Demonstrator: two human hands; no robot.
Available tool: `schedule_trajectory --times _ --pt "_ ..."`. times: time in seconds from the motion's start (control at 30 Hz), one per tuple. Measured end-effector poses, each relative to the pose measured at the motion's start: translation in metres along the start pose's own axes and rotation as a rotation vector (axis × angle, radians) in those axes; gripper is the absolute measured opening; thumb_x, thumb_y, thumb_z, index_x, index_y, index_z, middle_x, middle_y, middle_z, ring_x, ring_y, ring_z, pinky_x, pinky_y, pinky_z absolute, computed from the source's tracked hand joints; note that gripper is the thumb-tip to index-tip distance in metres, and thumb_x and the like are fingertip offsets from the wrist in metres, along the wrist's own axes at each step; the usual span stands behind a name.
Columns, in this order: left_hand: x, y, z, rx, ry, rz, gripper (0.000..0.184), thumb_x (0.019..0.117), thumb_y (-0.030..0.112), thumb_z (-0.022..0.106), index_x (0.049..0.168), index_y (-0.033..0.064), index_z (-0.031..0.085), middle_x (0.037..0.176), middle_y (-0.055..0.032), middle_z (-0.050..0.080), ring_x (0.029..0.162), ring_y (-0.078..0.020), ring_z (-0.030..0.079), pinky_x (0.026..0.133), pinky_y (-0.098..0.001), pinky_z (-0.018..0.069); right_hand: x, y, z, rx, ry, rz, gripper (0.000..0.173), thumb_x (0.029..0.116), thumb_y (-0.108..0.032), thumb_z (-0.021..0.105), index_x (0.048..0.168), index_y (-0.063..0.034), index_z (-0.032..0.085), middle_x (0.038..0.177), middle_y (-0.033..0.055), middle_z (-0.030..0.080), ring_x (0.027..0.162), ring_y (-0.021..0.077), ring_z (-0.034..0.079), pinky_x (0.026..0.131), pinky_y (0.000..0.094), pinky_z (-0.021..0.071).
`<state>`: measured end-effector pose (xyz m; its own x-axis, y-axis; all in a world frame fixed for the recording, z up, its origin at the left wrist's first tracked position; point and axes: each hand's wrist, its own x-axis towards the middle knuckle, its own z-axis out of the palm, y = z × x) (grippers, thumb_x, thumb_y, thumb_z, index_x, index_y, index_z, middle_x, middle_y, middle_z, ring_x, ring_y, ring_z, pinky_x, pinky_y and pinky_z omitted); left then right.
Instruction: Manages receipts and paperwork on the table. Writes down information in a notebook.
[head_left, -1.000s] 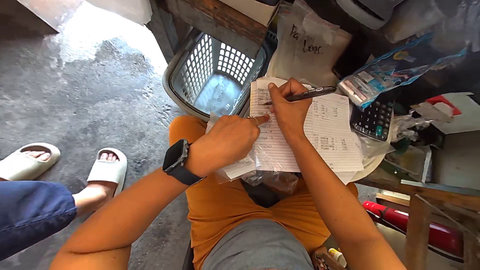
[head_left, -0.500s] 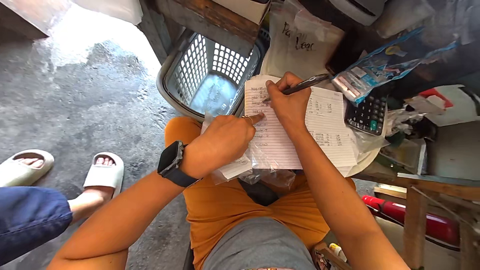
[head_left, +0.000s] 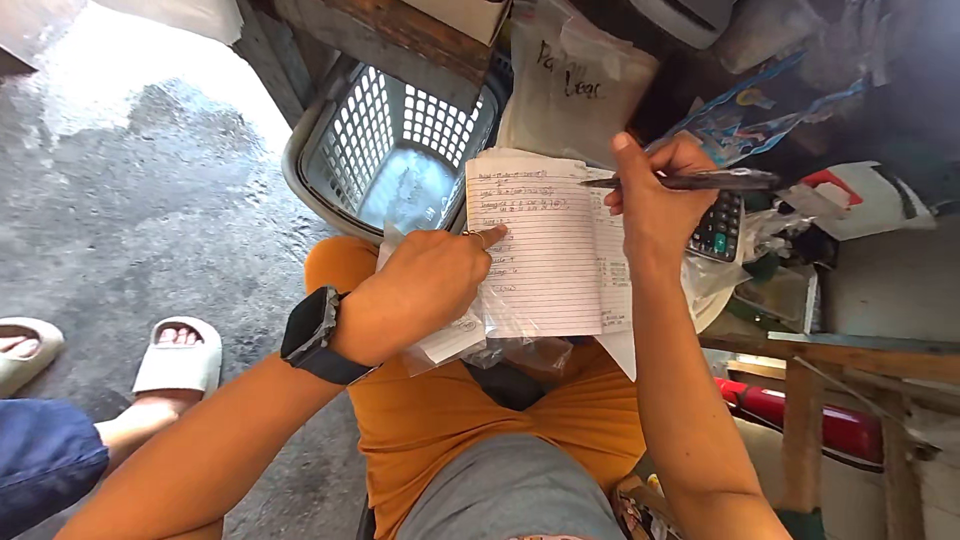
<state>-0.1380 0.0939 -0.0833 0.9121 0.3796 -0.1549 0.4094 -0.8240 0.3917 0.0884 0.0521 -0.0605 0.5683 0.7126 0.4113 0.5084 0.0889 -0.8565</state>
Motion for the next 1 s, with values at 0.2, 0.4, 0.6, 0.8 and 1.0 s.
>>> schedule_trajectory --times 0.2,0.4,0.6,0.8,1.0 --pt "0.0 0.003 -0.003 0.016 -0.022 -0.013 0.017 0.0999 0.01 0.059 0.094 0.0011 0.072 0.154 -0.0051 0.051 0.092 -0.0326 0.071 0.069 -0.0512 0.0535 -0.023 0.009 0.044 -0.03 -0.115 -0.019 0.035 0.0909 -0.006 0.069 0.064 -0.0145 0.048 0.058 -0.0075 0.053 0.046 -0.0007 0.052 0.044 0.0165 0.0468" --pt "0.0 0.0 0.001 0.018 0.004 0.012 0.016 0.0989 0.008 0.059 0.092 0.0009 0.071 0.153 -0.0062 0.052 0.087 -0.0329 0.071 0.066 -0.051 0.0528 -0.03 0.014 0.062 -0.136 -0.159 -0.061 0.036 0.0912 -0.008 0.068 0.062 -0.0127 0.048 0.061 -0.0056 0.05 0.051 -0.001 0.049 0.049 0.0161 0.0438" --pt "0.001 -0.001 0.0 0.014 -0.008 0.01 0.016 0.0991 0.009 0.059 0.093 0.0005 0.072 0.155 -0.0054 0.05 0.09 -0.0327 0.071 0.067 -0.0509 0.0531 -0.021 0.017 0.036 -0.238 -0.107 -0.115 0.031 0.0909 -0.01 0.067 0.064 -0.0114 0.052 0.063 -0.006 0.052 0.054 -0.0015 0.052 0.051 0.0168 0.0459" --pt "0.001 0.0 0.0 0.019 0.0 0.012 0.016 0.0987 0.009 0.059 0.093 0.0005 0.072 0.155 -0.0053 0.05 0.089 -0.0328 0.071 0.068 -0.0512 0.0537 -0.018 0.017 0.024 -0.208 -0.035 -0.095 0.034 0.0894 -0.007 0.067 0.063 -0.0154 0.047 0.058 -0.0095 0.05 0.048 -0.003 0.049 0.047 0.0158 0.0445" --pt "0.001 0.003 -0.005 0.01 -0.022 -0.018 0.017 0.1002 0.01 0.059 0.095 0.0015 0.072 0.149 -0.0066 0.056 0.087 -0.0331 0.07 0.068 -0.0519 0.0525 -0.033 0.007 0.057 -0.166 -0.171 -0.097 0.034 0.0908 -0.008 0.066 0.063 -0.0121 0.048 0.061 -0.0055 0.049 0.052 -0.0005 0.049 0.049 0.017 0.0432"
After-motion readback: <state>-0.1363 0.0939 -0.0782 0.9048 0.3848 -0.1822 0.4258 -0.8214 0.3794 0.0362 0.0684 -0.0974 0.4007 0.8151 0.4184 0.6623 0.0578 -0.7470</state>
